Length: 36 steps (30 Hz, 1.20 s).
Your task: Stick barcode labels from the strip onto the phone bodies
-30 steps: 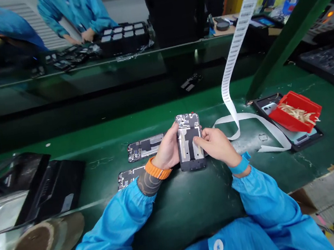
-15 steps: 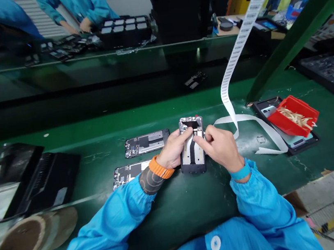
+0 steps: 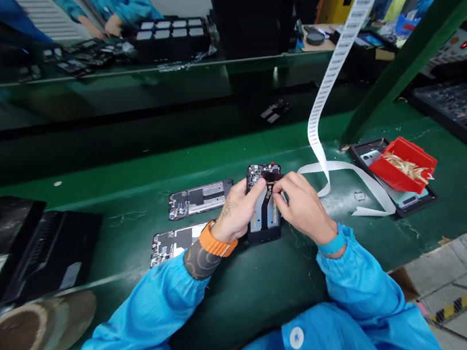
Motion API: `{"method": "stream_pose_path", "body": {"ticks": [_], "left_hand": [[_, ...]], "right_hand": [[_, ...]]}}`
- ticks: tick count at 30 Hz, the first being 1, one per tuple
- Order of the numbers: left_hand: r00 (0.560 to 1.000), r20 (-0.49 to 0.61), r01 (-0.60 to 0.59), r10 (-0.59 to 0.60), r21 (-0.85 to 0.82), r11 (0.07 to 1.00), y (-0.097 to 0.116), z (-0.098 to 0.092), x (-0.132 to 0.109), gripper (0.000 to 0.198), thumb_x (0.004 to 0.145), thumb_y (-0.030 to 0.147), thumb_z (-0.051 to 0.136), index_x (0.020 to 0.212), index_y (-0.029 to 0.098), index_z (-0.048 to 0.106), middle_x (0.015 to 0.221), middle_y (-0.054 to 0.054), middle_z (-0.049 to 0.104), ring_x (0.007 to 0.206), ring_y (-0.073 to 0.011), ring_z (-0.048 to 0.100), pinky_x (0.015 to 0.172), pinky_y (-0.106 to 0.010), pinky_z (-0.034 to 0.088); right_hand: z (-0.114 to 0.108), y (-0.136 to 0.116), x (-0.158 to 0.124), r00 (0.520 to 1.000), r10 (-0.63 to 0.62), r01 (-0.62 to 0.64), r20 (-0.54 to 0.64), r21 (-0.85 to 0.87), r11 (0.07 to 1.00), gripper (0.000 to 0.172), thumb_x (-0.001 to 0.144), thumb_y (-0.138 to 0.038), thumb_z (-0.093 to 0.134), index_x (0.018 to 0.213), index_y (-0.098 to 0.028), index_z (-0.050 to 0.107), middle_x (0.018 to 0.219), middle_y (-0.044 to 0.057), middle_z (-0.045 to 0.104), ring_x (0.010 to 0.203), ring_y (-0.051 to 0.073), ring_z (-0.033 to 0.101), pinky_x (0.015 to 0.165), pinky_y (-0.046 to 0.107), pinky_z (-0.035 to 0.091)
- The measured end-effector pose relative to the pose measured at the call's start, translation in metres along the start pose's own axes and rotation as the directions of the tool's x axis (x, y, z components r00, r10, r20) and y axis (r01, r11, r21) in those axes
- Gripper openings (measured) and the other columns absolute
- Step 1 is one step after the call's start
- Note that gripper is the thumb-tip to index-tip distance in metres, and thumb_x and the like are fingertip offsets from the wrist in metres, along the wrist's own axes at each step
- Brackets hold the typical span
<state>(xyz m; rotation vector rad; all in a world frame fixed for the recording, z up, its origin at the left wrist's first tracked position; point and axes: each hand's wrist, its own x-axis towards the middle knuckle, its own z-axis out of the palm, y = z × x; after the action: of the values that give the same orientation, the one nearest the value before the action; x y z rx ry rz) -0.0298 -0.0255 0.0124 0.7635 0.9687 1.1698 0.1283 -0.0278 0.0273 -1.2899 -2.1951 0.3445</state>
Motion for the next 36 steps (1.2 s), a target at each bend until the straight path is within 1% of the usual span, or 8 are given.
{"method": "stream_pose_path", "body": {"ticks": [5,11,14,18,21,27,31,36], "left_hand": [[0.97,0.201,0.186,-0.14,-0.23,0.955,0.005,0.0,-0.001,0.057,0.073,0.059,0.079,0.11,0.017,0.069,0.093,-0.007,0.073,0.084,-0.0204,0.067,0.077,-0.031,0.052],[0.885,0.374,0.406,-0.278,-0.325,0.854,0.011,-0.001,0.002,0.072,0.082,0.081,0.049,0.106,0.017,0.071,0.091,-0.012,0.073,0.089,-0.0277,0.069,0.078,-0.037,0.054],[0.882,0.36,0.432,-0.304,-0.364,0.825,0.012,-0.003,0.005,0.075,0.083,0.084,0.041,0.099,0.016,0.07,0.086,-0.013,0.072,0.085,-0.0281,0.069,0.075,-0.038,0.054],[0.903,0.27,0.423,-0.334,-0.425,0.8,0.013,-0.009,0.013,0.081,0.083,0.087,0.031,0.087,0.015,0.068,0.08,-0.014,0.07,0.077,-0.0267,0.068,0.069,-0.038,0.055],[0.923,0.152,0.384,-0.354,-0.435,0.815,0.013,-0.01,0.015,0.08,0.083,0.086,0.034,0.09,0.015,0.069,0.079,-0.013,0.07,0.075,-0.0262,0.068,0.066,-0.037,0.055],[0.92,0.207,0.389,-0.332,-0.388,0.836,0.009,0.003,0.002,0.074,0.086,0.082,0.037,0.092,0.015,0.07,0.077,-0.011,0.069,0.077,-0.025,0.068,0.066,-0.033,0.054],[0.937,0.212,0.341,-0.279,-0.374,0.863,0.01,0.011,-0.006,0.067,0.092,0.074,0.037,0.093,0.015,0.07,0.079,-0.009,0.069,0.082,-0.0237,0.069,0.073,-0.033,0.056],[0.942,0.194,0.322,-0.273,-0.302,0.897,0.006,0.01,-0.006,0.067,0.09,0.075,0.04,0.086,0.015,0.07,0.085,-0.01,0.071,0.092,-0.0246,0.069,0.081,-0.034,0.056]], "right_hand": [[-0.005,0.004,0.002,0.997,0.009,-0.005,0.081,-0.048,0.999,0.013,0.093,-0.02,0.049,0.083,-0.02,0.057,0.088,0.008,0.059,0.085,0.025,0.055,0.078,0.038,0.045],[-0.004,0.002,0.001,0.986,0.013,0.015,0.167,-0.166,0.986,0.015,0.096,-0.021,0.045,0.085,-0.02,0.055,0.09,0.01,0.057,0.087,0.026,0.053,0.079,0.04,0.043],[-0.013,-0.003,-0.002,0.98,-0.012,0.039,0.2,-0.134,0.99,0.016,0.098,-0.021,0.042,0.086,-0.02,0.053,0.092,0.01,0.058,0.09,0.027,0.053,0.08,0.042,0.044],[-0.032,-0.013,-0.008,0.967,-0.13,0.087,0.218,0.197,0.977,0.011,0.097,-0.017,0.045,0.089,-0.023,0.051,0.102,0.008,0.065,0.096,0.022,0.06,0.085,0.038,0.048],[-0.033,-0.022,-0.01,0.978,-0.09,0.011,0.188,0.383,0.923,0.009,0.093,-0.018,0.052,0.086,-0.024,0.052,0.09,0.003,0.069,0.082,0.018,0.065,0.073,0.031,0.05],[0.007,-0.035,-0.005,0.997,0.019,-0.002,-0.072,0.229,0.973,0.011,0.091,-0.017,0.051,0.089,-0.022,0.06,0.078,0.004,0.065,0.071,0.018,0.062,0.069,0.032,0.049],[0.017,-0.028,-0.001,0.997,-0.015,0.028,-0.071,0.199,0.98,0.016,0.093,-0.017,0.052,0.104,-0.022,0.064,0.087,0.005,0.066,0.081,0.02,0.063,0.076,0.033,0.051],[0.011,-0.026,-0.001,0.998,0.003,0.015,-0.058,0.289,0.957,0.015,0.091,-0.015,0.056,0.102,-0.022,0.065,0.086,0.003,0.065,0.075,0.017,0.061,0.071,0.029,0.05]]}}
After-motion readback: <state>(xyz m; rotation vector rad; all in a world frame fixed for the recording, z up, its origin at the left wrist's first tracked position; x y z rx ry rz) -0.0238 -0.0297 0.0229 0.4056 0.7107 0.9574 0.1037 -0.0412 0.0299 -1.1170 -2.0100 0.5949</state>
